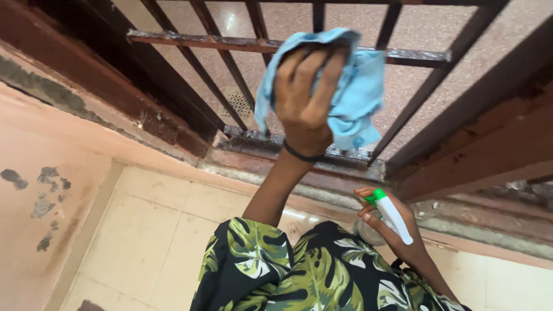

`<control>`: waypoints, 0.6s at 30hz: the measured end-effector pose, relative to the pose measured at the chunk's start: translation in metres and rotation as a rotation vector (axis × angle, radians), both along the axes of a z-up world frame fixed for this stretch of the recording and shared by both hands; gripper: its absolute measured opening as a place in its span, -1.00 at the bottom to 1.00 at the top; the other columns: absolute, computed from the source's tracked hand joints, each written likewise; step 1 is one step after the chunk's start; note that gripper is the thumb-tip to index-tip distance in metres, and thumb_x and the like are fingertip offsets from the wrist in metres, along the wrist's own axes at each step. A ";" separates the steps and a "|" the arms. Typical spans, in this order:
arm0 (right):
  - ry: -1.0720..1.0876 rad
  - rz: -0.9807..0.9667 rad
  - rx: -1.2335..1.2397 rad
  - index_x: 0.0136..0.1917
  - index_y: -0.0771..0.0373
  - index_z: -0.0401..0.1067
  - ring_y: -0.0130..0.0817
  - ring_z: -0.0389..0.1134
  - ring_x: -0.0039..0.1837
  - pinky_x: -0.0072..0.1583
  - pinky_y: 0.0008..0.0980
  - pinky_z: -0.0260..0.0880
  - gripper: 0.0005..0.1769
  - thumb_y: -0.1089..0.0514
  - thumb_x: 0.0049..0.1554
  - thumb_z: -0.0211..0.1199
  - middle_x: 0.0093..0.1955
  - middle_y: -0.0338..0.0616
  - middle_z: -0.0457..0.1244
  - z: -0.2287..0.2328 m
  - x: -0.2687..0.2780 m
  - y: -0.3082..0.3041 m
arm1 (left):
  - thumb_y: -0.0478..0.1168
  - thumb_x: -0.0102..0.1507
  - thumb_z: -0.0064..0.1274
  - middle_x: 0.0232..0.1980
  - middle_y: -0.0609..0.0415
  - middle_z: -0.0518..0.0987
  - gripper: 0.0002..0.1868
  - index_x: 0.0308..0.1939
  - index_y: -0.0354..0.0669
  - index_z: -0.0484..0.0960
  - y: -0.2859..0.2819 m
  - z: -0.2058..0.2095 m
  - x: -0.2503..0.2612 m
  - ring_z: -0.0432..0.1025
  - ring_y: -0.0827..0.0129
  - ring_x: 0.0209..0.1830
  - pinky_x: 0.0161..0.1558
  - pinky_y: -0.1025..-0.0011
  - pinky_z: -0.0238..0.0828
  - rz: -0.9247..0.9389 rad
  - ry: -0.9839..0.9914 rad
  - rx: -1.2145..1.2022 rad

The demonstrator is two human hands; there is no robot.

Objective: The person cleans metal window bars by spraying them from a bottle and wiping the vertical and horizontal bars with a blue cloth.

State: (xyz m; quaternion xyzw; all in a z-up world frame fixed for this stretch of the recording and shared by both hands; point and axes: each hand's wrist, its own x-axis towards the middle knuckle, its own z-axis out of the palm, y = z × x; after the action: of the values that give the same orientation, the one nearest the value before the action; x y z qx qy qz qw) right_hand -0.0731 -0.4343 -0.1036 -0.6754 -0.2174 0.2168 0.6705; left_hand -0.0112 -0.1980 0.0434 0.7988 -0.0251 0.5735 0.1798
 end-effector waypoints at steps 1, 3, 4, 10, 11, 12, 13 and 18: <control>-0.014 -0.016 -0.010 0.25 0.34 0.38 -0.33 0.39 0.10 0.18 -0.30 0.42 -0.59 0.30 0.12 0.22 0.32 -0.03 0.30 0.001 -0.002 -0.003 | -0.34 0.37 0.04 0.20 0.06 0.55 -0.70 0.19 -0.13 0.66 -0.010 0.003 0.006 0.40 0.13 0.27 0.31 0.26 0.41 -0.024 -0.002 0.028; -0.035 -0.033 -0.023 0.25 0.34 0.39 -0.33 0.39 0.09 0.17 -0.31 0.42 -0.59 0.30 0.12 0.22 0.32 -0.03 0.30 0.002 -0.003 -0.007 | -0.39 0.42 -0.01 0.22 0.08 0.54 -0.70 0.21 -0.11 0.66 -0.024 0.007 0.009 0.39 0.16 0.27 0.34 0.29 0.40 -0.048 -0.012 0.052; -0.009 -0.034 -0.003 0.25 0.34 0.38 -0.33 0.39 0.09 0.17 -0.31 0.41 -0.59 0.29 0.12 0.22 0.32 -0.03 0.29 0.002 -0.004 -0.008 | -0.33 0.39 0.02 0.19 0.09 0.55 -0.70 0.20 -0.12 0.66 -0.028 0.007 0.008 0.41 0.17 0.25 0.31 0.30 0.41 -0.057 -0.008 0.001; 0.009 0.033 -0.020 0.26 0.36 0.37 -0.32 0.38 0.08 0.16 -0.30 0.41 -0.58 0.27 0.12 0.24 0.27 -0.02 0.31 -0.016 -0.013 0.006 | -0.32 0.41 0.02 0.25 0.10 0.54 -0.67 0.26 -0.06 0.63 -0.036 -0.005 0.018 0.45 0.22 0.26 0.32 0.32 0.43 -0.135 0.021 0.118; 0.005 0.048 -0.066 0.28 0.35 0.37 -0.32 0.39 0.06 0.15 -0.31 0.41 -0.55 0.26 0.11 0.26 0.25 -0.01 0.33 -0.021 -0.013 0.010 | -0.37 0.43 -0.01 0.29 0.09 0.53 -0.64 0.29 -0.04 0.62 -0.037 -0.006 0.020 0.46 0.23 0.28 0.33 0.33 0.45 -0.183 0.033 0.225; -0.001 0.049 -0.081 0.28 0.35 0.37 -0.32 0.39 0.06 0.15 -0.31 0.41 -0.55 0.26 0.11 0.26 0.25 -0.01 0.33 -0.026 -0.014 0.016 | -0.37 0.43 -0.01 0.29 0.09 0.53 -0.64 0.29 -0.04 0.62 -0.040 -0.007 0.018 0.46 0.23 0.28 0.33 0.33 0.45 -0.181 0.025 0.210; 0.029 0.070 -0.031 0.32 0.36 0.37 -0.33 0.37 0.07 0.13 -0.31 0.39 -0.53 0.25 0.14 0.26 0.16 0.03 0.33 -0.033 -0.018 0.027 | -0.37 0.45 0.02 0.33 0.12 0.53 -0.64 0.32 -0.04 0.60 -0.044 -0.008 0.015 0.47 0.30 0.28 0.34 0.42 0.46 -0.198 0.019 0.239; 0.031 0.159 0.103 0.30 0.40 0.34 -0.33 0.36 0.09 0.16 -0.28 0.41 -0.54 0.23 0.15 0.24 0.33 0.03 0.27 -0.022 -0.027 0.036 | -0.34 0.35 0.09 0.31 0.07 0.57 -0.60 0.28 -0.07 0.62 -0.026 -0.012 0.010 0.52 0.30 0.31 0.38 0.39 0.53 -0.185 -0.001 0.337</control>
State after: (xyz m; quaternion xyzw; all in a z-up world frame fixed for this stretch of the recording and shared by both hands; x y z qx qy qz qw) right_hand -0.1002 -0.3980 -0.1258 -0.6174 -0.2705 0.2683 0.6883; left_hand -0.0007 -0.2238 0.0318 0.8117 -0.1942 0.5426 0.0952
